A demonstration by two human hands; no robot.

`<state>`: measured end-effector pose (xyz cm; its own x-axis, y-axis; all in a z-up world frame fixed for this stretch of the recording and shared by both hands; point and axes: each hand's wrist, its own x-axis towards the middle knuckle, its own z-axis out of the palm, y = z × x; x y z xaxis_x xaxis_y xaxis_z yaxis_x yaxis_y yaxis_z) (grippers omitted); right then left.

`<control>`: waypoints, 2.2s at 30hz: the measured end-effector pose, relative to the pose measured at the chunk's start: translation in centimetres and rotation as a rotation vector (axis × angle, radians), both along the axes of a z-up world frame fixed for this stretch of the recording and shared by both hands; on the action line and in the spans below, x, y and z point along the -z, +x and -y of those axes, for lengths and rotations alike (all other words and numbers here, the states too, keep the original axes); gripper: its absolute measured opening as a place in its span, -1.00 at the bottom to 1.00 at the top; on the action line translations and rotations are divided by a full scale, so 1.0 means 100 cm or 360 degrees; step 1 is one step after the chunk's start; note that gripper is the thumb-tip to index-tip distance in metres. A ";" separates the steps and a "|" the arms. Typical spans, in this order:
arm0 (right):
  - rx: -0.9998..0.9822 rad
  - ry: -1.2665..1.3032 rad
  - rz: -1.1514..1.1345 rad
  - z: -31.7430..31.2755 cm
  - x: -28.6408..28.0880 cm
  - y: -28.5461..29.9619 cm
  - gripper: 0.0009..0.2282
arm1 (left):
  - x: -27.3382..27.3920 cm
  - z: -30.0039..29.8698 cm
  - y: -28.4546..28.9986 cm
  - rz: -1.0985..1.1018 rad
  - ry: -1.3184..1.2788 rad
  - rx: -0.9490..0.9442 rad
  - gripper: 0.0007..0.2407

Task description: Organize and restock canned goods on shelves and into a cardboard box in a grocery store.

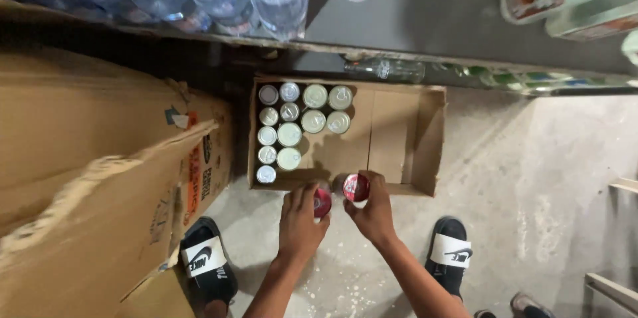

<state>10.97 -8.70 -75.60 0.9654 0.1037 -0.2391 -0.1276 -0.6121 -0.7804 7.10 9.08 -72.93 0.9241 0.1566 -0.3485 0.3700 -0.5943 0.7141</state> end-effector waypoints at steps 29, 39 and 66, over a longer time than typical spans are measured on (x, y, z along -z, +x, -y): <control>-0.0039 -0.0215 -0.0194 -0.016 0.129 0.049 -0.43 | 0.169 -0.010 0.084 0.0341 0.1051 0.0592 -0.61; -0.0021 -0.0215 -0.0020 -0.030 0.142 0.059 -0.39 | 0.168 -0.011 0.075 0.0219 0.0934 0.0488 -0.39; 0.0191 0.0058 -0.0245 -0.011 0.118 0.019 -0.38 | 0.099 0.003 0.002 0.0040 0.0516 0.0187 -0.40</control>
<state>12.82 -7.55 -87.39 0.9237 0.0016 -0.3830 -0.3173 -0.5572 -0.7674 7.27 8.82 -82.83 0.9501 0.1477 -0.2749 0.2704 -0.8294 0.4888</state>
